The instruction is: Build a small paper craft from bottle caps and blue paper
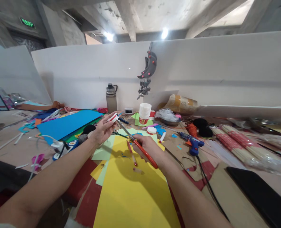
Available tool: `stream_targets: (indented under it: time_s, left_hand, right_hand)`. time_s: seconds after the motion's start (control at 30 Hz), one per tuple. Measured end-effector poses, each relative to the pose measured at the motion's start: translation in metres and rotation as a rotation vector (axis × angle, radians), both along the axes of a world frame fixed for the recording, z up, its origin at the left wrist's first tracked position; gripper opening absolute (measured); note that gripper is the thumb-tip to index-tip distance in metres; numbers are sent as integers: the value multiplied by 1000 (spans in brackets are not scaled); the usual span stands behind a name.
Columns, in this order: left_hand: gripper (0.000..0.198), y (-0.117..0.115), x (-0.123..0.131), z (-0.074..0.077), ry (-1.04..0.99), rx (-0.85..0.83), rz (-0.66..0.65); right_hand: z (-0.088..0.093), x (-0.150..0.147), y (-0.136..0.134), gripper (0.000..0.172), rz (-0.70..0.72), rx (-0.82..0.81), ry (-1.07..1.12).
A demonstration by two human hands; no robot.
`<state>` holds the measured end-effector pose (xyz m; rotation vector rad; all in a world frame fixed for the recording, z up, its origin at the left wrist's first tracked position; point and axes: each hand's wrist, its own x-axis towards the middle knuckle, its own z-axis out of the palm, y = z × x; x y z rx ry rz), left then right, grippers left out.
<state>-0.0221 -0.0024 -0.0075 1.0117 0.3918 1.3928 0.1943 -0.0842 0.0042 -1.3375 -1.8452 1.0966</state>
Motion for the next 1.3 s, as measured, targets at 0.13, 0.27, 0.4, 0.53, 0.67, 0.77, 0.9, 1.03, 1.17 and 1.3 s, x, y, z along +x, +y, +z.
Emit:
stream_targets:
  time_s: [0.13,0.27,0.4,0.53,0.67,0.77,0.9,1.03,1.17,1.3]
  left_hand:
    - [50,1,-1,-1,9,-4,-7]
    - [49,2,-1,-3,7,0,1]
    - [46,0,1,0,-2,4,26]
    - [47,-1,2,3,-17,-1,28]
    - [47,-1,3,3,-28,-11,29]
    - [47,-1,2,1,-18,-19,33]
    - [47,0,2,0,-10,-13,41]
    - [46,0,2,-1,-9,-15,43]
    - [46,1,1,-2,0,-7,18]
    - [47,1,1,-3,-2,-5,7]
  right_hand:
    - [-2,0,-2,17,4,23,4]
    - [-1,1,-2,15,46,37,23]
    - [-1,3,1,12,127,43,65]
    - [-1,2,1,15,150,40,95]
    - [-4,1,-1,16,109,29,105]
    - [-5,0,-3,16,81,30,105]
    - [-5,-1,-3,17,79,42,93]
    - [-6,1,0,16,88,32,70]
    - [-10,5,3,17,122,15,58]
    - [-11,6,3,18,121,-3,79]
